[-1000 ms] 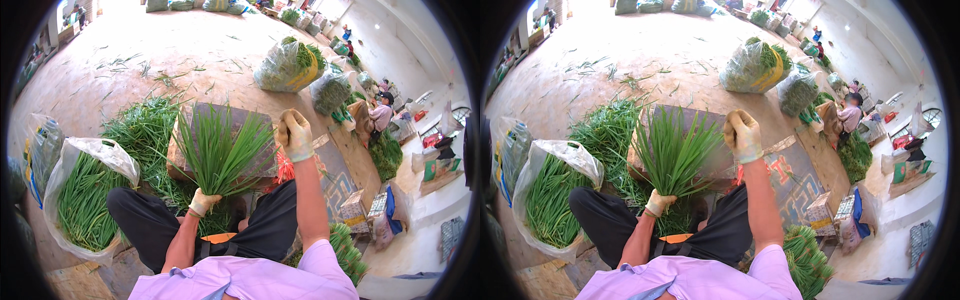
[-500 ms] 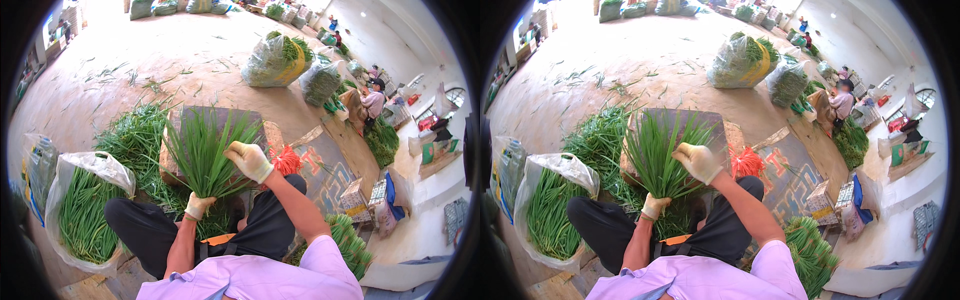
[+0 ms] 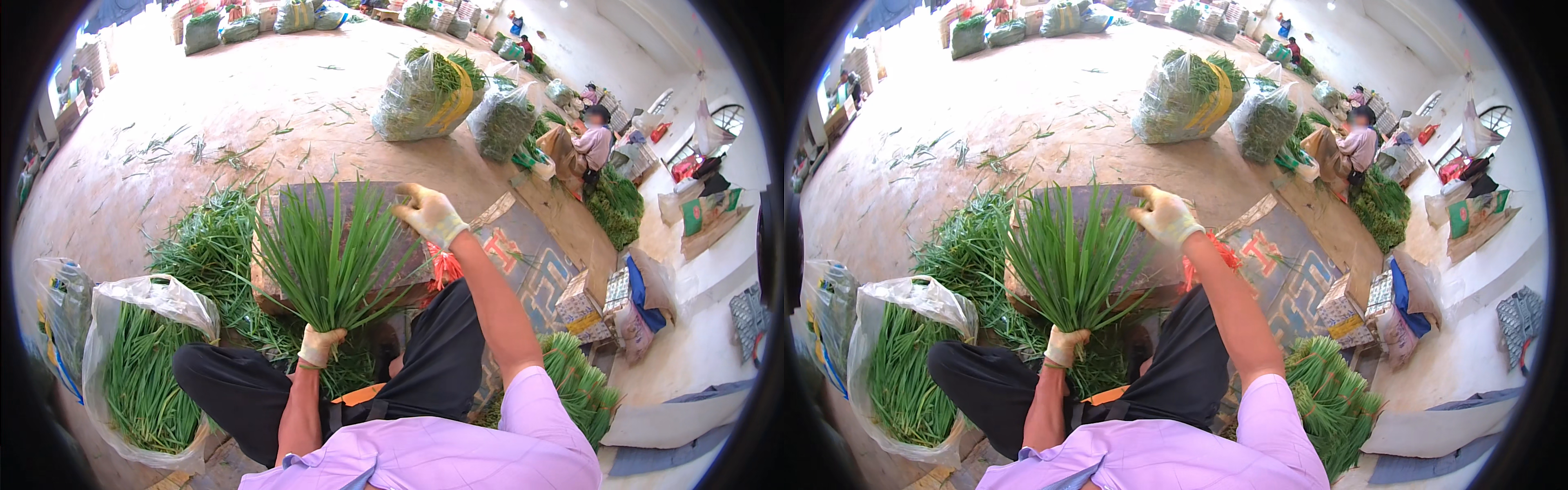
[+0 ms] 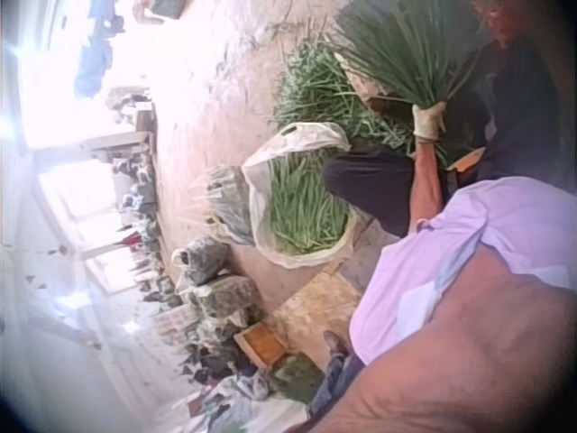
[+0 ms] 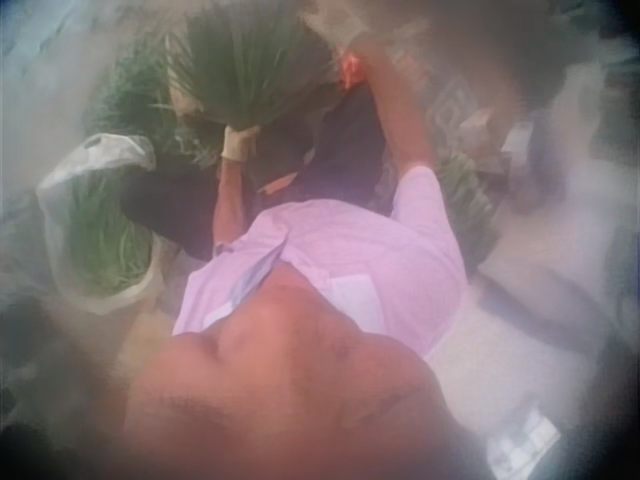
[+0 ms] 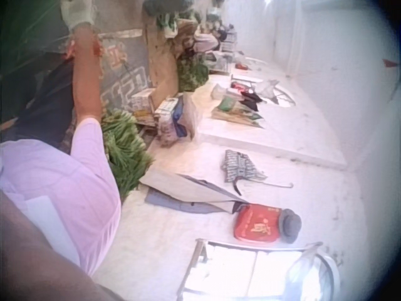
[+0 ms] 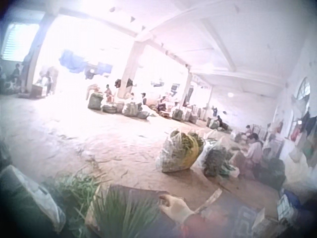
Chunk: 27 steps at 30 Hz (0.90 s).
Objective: The person pulls bunches of green onions from a large plastic bag, aligns the roots on a wooden block, and ties each bundle with a piece of red string by hand.
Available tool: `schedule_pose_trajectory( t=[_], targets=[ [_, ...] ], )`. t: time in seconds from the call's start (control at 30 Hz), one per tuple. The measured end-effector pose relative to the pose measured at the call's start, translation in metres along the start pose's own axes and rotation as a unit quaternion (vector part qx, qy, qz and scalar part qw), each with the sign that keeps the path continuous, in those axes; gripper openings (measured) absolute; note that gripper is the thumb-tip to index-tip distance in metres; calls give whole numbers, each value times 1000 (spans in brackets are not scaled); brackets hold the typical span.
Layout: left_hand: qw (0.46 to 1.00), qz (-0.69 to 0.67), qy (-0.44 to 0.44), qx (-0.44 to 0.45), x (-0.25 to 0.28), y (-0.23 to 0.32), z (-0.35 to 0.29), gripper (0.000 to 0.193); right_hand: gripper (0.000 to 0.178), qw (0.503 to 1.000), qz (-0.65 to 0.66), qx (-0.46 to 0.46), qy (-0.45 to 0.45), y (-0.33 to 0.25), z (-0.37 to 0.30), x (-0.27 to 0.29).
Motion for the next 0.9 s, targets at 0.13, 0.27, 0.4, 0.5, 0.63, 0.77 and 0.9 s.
schedule_pose_trajectory(
  t=[0.13, 0.27, 0.4, 0.5, 0.63, 0.77, 0.9],
  targets=[
    [1000, -7, -25, -2, -2, 2, -2, 20, 26, 991, -108, 80, -2, -8, 1, -16],
    [1000, 6, -14, -9, -6, 2, -3, 20, 14, 965, 158, -52, 204, 16, 6, 27],
    [1000, -13, -14, -8, 1, 6, -4, 19, 22, 966, 252, 3, -54, -15, -26, 33],
    [1000, -24, -10, -8, 1, 8, -5, 20, 46, 867, 157, 166, -443, -62, -86, 0],
    [999, -31, -10, -7, -5, 7, -5, 27, 46, 787, 13, 49, -615, 18, -118, -90],
    [995, -95, -36, -18, -5, 6, -7, 39, 42, 834, -75, 37, -545, 100, -110, -134],
    [991, -132, -35, -13, -10, 12, -9, 36, 32, 882, 244, -120, -385, 126, -62, -122]
  ],
)
Point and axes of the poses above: each hand's wrist, its own z-axis towards the middle knuckle, its own x-axis out of the back of the hand, y = z × x, the point moved 3 cm from there along z, towards the middle knuckle, and after that the axes turned 5 degrees about -z, right-handed, at the moved point
